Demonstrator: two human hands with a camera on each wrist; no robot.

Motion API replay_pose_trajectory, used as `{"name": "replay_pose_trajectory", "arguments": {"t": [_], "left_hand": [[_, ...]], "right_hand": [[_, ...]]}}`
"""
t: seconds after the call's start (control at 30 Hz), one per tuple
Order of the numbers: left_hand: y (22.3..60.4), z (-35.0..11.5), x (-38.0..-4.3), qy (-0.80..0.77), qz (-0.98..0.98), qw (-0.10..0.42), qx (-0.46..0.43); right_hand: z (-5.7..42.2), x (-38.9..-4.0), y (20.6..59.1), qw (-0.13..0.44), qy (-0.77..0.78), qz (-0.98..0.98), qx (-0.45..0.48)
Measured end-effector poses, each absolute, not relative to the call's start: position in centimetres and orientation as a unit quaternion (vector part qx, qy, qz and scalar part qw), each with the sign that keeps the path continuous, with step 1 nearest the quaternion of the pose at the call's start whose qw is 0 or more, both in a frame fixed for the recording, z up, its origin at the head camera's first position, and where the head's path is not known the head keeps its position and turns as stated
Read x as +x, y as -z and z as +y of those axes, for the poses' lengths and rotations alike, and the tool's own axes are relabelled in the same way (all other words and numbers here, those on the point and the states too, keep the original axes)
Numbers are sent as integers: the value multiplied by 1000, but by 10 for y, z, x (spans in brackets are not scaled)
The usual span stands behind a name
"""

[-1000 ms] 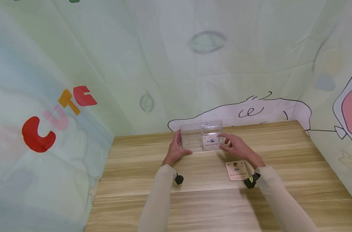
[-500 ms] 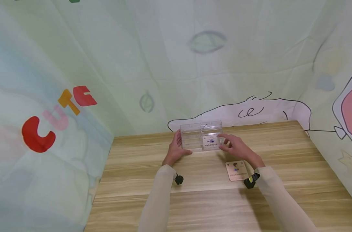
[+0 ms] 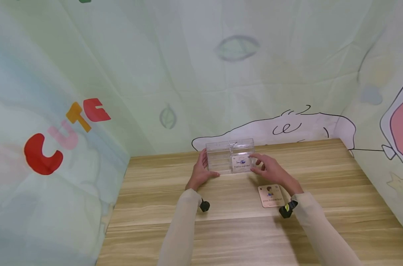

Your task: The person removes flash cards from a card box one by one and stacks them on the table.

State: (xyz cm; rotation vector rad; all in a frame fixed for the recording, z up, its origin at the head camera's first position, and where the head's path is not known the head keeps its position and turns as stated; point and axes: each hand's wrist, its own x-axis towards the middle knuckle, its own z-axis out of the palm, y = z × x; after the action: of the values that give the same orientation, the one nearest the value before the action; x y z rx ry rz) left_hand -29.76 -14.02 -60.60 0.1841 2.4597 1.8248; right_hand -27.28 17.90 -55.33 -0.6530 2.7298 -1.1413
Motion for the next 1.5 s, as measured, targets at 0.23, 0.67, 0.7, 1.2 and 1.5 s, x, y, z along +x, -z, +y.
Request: {"name": "replay_pose_trajectory", "arguments": {"t": [0.23,0.67,0.7,1.2,1.5], "left_hand": [[603,-139,-296,-599,798,36,63],[602,-140,-295,-594,801,38,63],[602,-141,-296,-594,801,40,62],[606,-139,-298,-591,804,43,55],[605,-139,-296,-595,801,35,63]], "right_hand": [[180,-270,554,22,382,896,-227],[178,-270,556,19,412,881,-230],[177,-270,556,18,415,880,-232],[171,-268,559,33,424,873,-239],[169,-265,559,38,424,876,-227]]}}
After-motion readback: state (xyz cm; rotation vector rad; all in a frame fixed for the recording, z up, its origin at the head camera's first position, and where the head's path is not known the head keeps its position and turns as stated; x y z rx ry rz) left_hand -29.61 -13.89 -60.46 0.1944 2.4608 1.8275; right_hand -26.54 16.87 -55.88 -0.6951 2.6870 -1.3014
